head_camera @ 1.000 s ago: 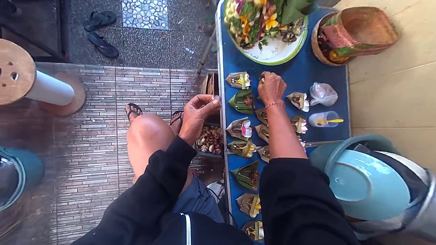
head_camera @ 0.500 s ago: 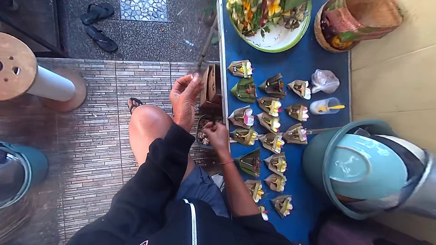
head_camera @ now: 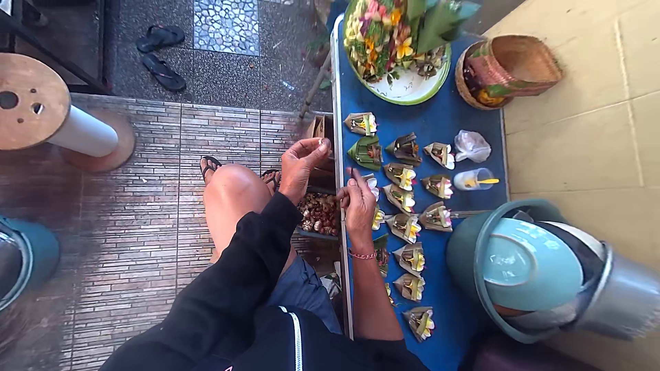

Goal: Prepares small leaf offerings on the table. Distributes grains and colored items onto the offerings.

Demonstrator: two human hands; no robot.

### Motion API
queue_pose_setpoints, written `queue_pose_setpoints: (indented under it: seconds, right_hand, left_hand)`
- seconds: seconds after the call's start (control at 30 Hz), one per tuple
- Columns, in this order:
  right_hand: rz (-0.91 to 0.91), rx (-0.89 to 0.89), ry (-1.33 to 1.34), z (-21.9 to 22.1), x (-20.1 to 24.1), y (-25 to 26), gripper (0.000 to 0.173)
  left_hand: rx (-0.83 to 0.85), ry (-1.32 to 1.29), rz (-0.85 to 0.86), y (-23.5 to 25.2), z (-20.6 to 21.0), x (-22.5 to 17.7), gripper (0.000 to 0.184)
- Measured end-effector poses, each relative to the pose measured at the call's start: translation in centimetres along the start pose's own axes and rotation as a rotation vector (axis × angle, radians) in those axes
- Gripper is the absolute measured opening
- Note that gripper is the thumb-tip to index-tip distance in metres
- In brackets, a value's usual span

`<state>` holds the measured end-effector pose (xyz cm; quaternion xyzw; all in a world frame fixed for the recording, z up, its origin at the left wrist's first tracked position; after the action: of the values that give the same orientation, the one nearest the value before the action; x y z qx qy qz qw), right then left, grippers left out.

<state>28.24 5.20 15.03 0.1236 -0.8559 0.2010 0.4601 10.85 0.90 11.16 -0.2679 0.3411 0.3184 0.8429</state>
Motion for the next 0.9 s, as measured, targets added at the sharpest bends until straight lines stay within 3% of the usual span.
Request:
queue_pose_setpoints:
  seconds: [0.3,0.73,0.9]
  right_hand:
    - [-0.156,0.037,-0.22,1.1,3.6,1.3,0.044]
    - [-0.132,0.068,-0.292,0.8,3.5,1.2,0.045]
    - [-0.138,-0.013,-0.322,0.5,3.7,1.2,0.043]
  left_hand:
    - [0.054,0.014,-0.027,0.1,0.8,0.9,0.016]
    - [0.055,0.046,-0.046,0.2,0.3,1.0,0.014]
    - [0.064,0.07,-0.059,0.2,0.4,1.3,0.013]
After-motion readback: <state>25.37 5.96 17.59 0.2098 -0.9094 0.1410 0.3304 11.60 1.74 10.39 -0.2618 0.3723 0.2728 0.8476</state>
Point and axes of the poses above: each hand's wrist, its own y-axis towards the middle knuckle, its own z-axis out of the palm, x = y × z, the point moved 10 cm from there along y, towards the middle knuckle, and after that the axes turned 8 degrees about z, right-handed, at the moved point
